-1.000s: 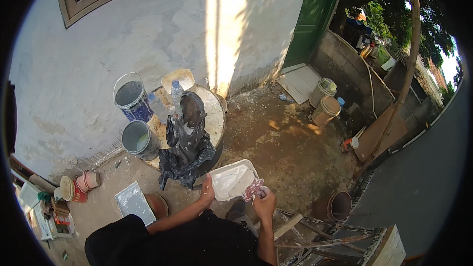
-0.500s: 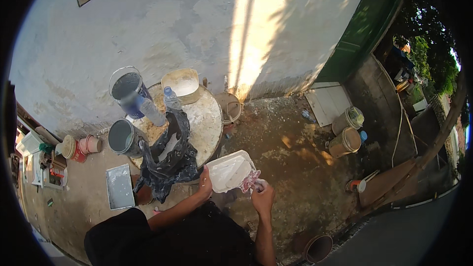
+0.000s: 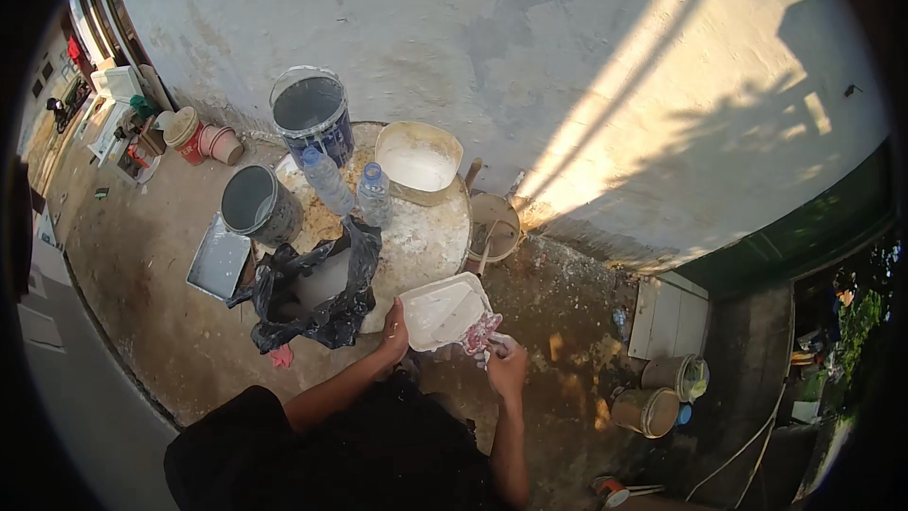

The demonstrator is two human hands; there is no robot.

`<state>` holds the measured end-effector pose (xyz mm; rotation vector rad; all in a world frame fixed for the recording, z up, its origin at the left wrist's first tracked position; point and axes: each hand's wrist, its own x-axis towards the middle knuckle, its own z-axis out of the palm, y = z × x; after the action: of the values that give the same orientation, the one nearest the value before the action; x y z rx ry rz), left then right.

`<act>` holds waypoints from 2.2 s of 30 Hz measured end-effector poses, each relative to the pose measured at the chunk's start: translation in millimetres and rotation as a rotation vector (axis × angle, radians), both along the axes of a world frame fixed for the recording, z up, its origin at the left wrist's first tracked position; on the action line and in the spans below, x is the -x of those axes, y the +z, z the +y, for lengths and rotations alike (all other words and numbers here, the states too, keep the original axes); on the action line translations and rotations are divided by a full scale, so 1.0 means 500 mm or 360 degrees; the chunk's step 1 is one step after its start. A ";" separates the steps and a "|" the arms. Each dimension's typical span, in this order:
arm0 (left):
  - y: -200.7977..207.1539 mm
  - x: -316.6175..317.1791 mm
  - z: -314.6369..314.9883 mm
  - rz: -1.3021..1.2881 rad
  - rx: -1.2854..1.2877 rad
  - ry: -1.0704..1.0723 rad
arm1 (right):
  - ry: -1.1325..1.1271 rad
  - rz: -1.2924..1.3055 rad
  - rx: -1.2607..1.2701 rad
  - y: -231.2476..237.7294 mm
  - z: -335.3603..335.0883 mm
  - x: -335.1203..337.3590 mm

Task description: The person applies wall putty to an exterior wall with a putty knife, smoothing it from a plastic container onto the wall surface.

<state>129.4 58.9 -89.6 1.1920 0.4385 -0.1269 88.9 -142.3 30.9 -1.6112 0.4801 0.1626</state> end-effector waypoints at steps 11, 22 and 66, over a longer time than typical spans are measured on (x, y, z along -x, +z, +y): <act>-0.011 -0.110 -0.043 0.0055 0.0030 0.0703 | 0.0601 -0.0002 -0.0059 -0.074 -0.039 -0.273; -0.065 -0.165 -0.070 0.0041 -0.0014 0.1016 | 0.1160 -0.0029 0.0029 -0.141 -0.055 -0.469; -0.014 -0.072 -0.019 0.0546 -0.1249 0.0014 | 0.0813 0.0386 0.0003 -0.170 0.113 -0.785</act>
<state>165.2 49.5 -96.5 1.9500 0.8391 -0.1583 481.6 -86.0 -54.3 -1.6981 0.2410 0.7476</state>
